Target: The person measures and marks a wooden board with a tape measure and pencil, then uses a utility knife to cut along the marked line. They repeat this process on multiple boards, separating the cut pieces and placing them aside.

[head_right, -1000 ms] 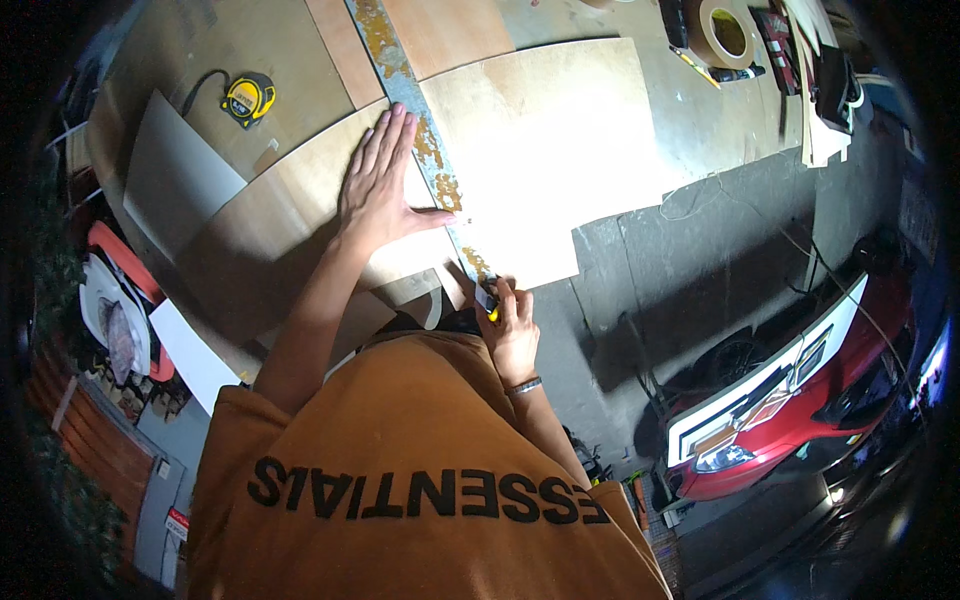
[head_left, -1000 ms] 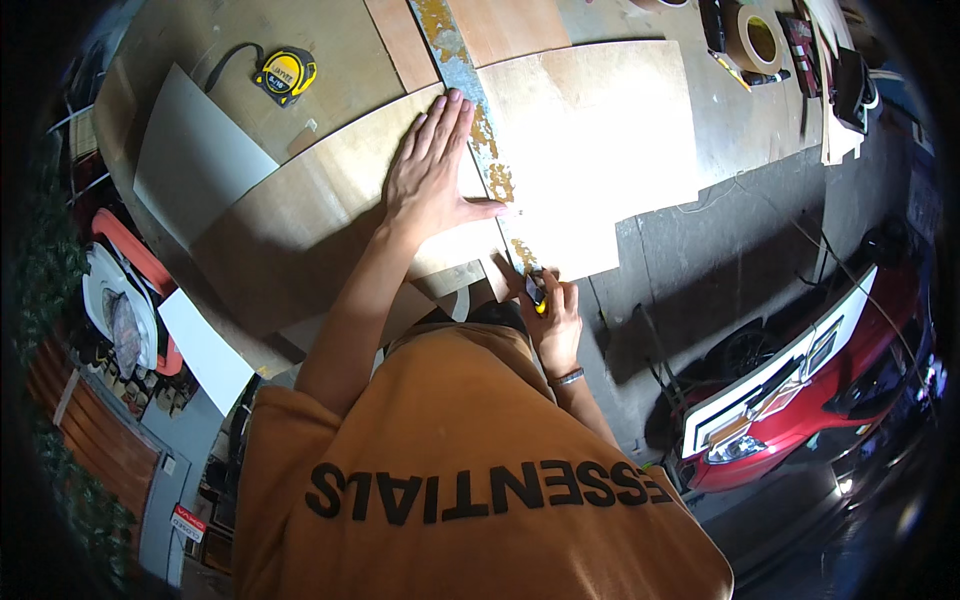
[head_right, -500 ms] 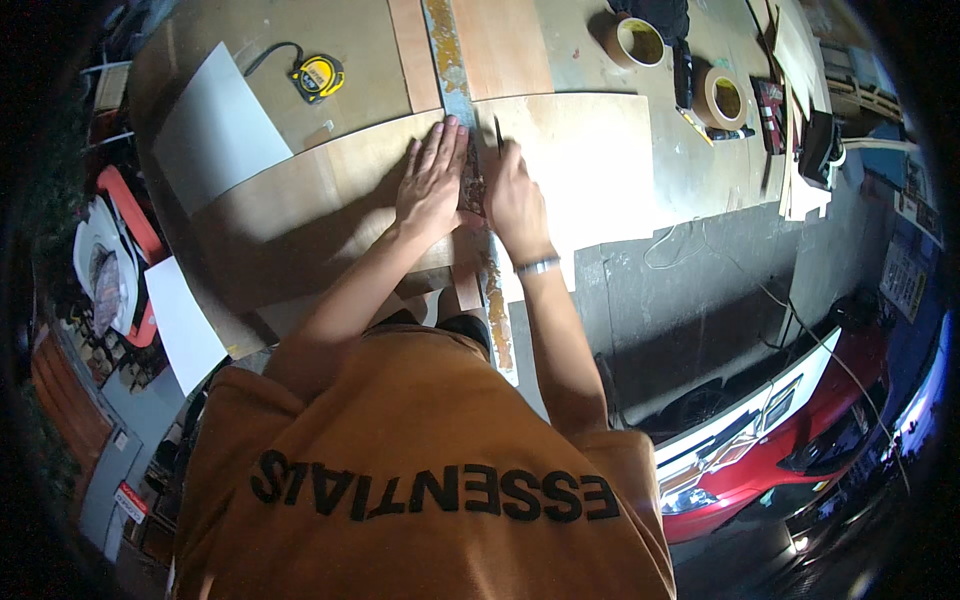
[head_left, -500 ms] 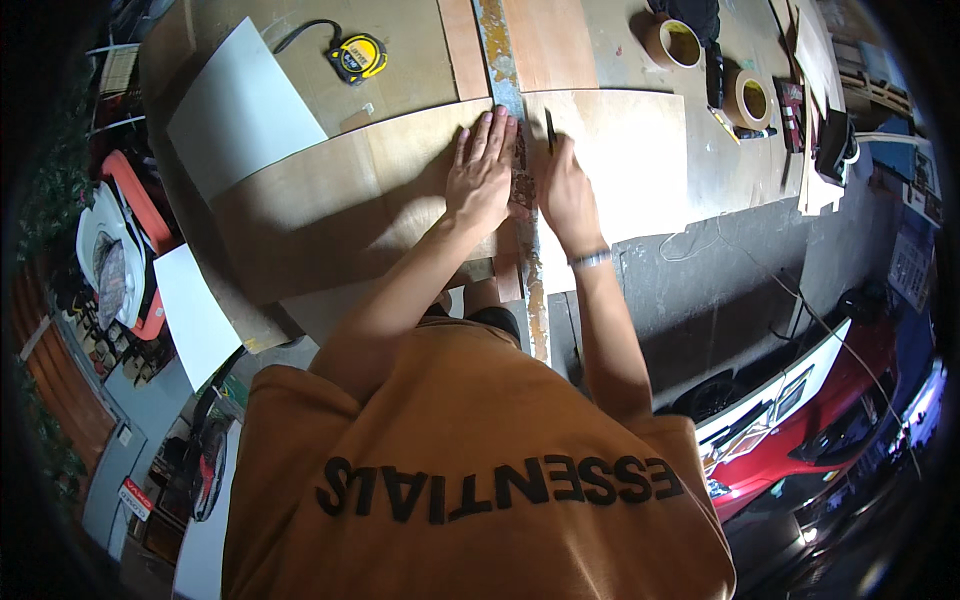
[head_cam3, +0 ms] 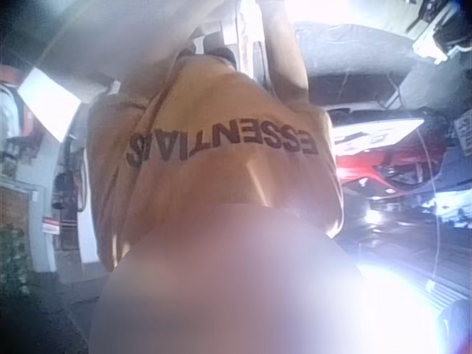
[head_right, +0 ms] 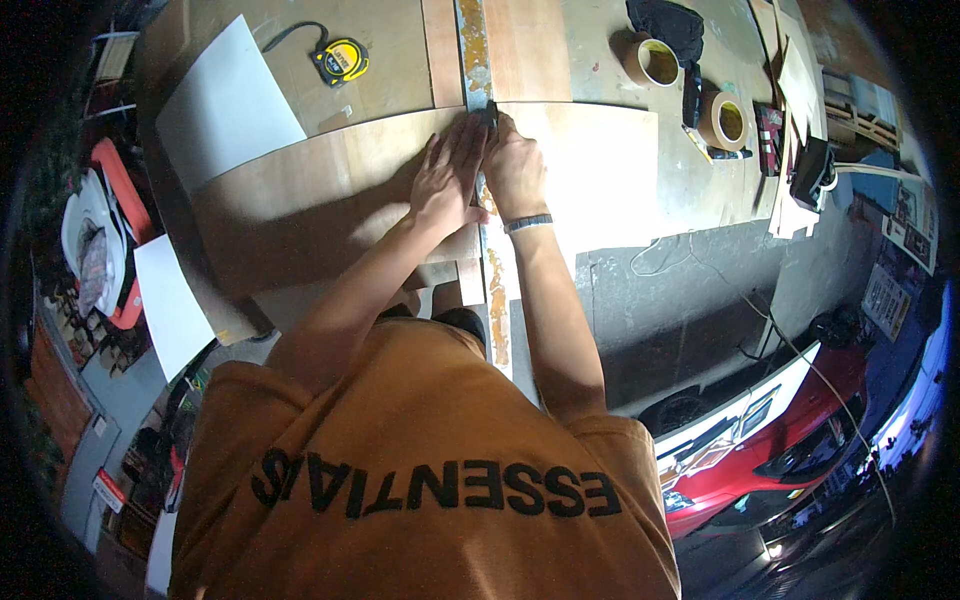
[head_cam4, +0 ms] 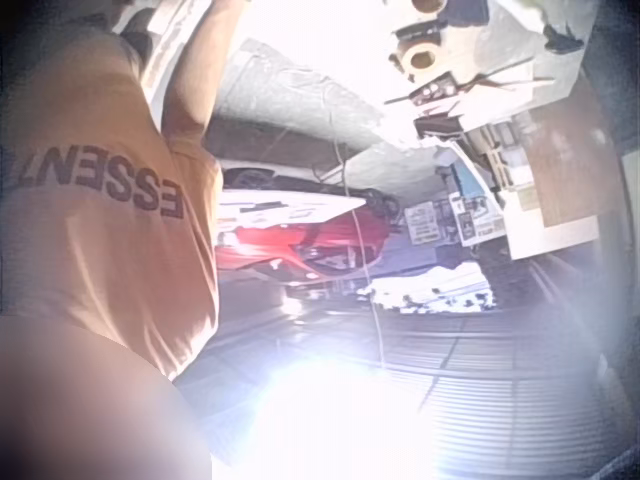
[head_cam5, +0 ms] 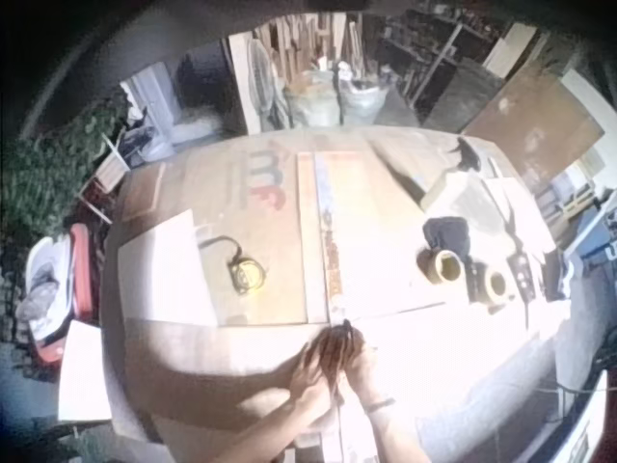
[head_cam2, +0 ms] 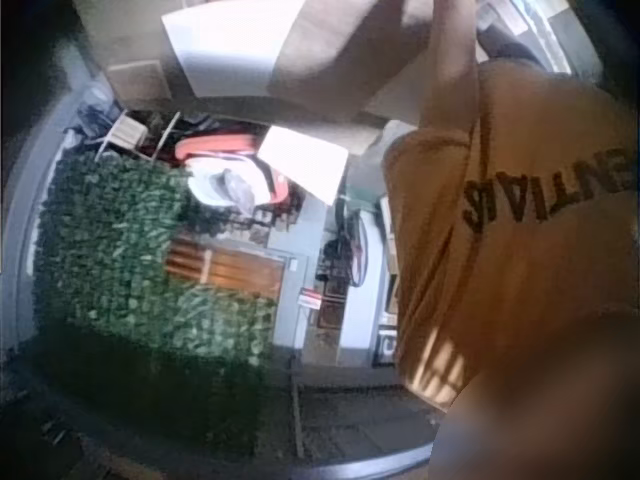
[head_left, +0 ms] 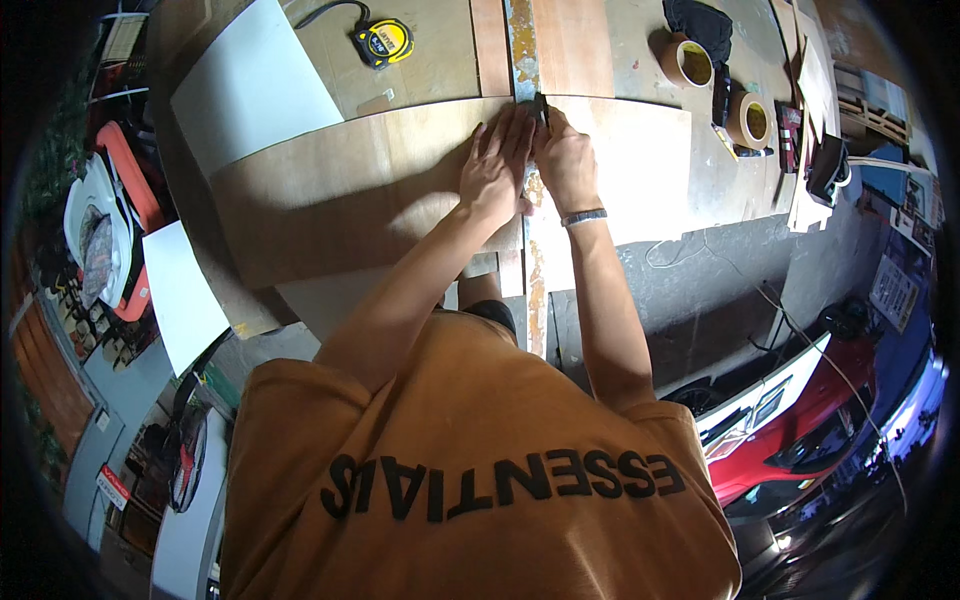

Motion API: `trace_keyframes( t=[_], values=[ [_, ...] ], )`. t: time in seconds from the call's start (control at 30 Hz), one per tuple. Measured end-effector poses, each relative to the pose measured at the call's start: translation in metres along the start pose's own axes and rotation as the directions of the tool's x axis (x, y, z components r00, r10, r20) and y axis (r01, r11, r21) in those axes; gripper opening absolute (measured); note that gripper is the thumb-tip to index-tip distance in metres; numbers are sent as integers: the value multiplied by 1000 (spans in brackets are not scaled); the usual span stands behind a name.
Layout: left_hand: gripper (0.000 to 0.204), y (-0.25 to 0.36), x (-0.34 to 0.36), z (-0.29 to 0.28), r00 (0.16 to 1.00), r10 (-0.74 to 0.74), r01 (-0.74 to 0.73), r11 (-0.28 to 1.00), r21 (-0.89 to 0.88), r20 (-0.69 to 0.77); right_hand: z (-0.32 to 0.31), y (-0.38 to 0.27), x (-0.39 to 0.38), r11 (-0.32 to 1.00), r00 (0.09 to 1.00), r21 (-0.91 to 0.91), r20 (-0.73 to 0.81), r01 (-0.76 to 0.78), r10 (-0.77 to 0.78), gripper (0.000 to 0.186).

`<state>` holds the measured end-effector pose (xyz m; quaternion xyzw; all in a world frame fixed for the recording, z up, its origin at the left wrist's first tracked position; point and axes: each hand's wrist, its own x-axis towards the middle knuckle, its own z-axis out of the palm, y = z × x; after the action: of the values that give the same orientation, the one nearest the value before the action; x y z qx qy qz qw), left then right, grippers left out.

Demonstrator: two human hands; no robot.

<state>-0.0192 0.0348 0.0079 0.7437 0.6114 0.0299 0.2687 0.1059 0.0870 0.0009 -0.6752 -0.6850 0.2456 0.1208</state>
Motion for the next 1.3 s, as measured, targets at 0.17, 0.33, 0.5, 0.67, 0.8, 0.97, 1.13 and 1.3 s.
trace_keyframes(
  t=[0.17,0.33,0.5,0.67,0.8,0.97,1.13,1.3],
  values=[
    [138,3,3,2,998,-49,47,998,29,47,0,0,-9,997,996,61,-71,51,-47,26],
    [133,-2,2,12,999,-13,15,999,44,-48,-10,1,-66,991,992,74,56,-114,109,26],
    [140,-1,1,13,999,-29,27,996,84,27,-25,9,-149,983,976,31,129,-179,173,35],
    [143,-1,4,8,993,-46,43,999,27,107,-27,19,-208,969,954,-107,182,-222,238,36],
    [150,-4,6,13,996,-28,24,998,51,89,-47,17,-226,964,939,-116,225,-238,259,38],
    [141,-4,2,16,1000,-11,8,990,141,20,-45,18,-104,994,986,68,-148,85,-74,41],
    [134,0,1,4,994,-44,37,997,65,99,-3,9,-3,994,998,103,-66,20,-14,36],
    [137,1,2,1,997,-47,45,998,34,67,-1,4,-1,994,998,102,-28,50,-48,32]
  ],
)
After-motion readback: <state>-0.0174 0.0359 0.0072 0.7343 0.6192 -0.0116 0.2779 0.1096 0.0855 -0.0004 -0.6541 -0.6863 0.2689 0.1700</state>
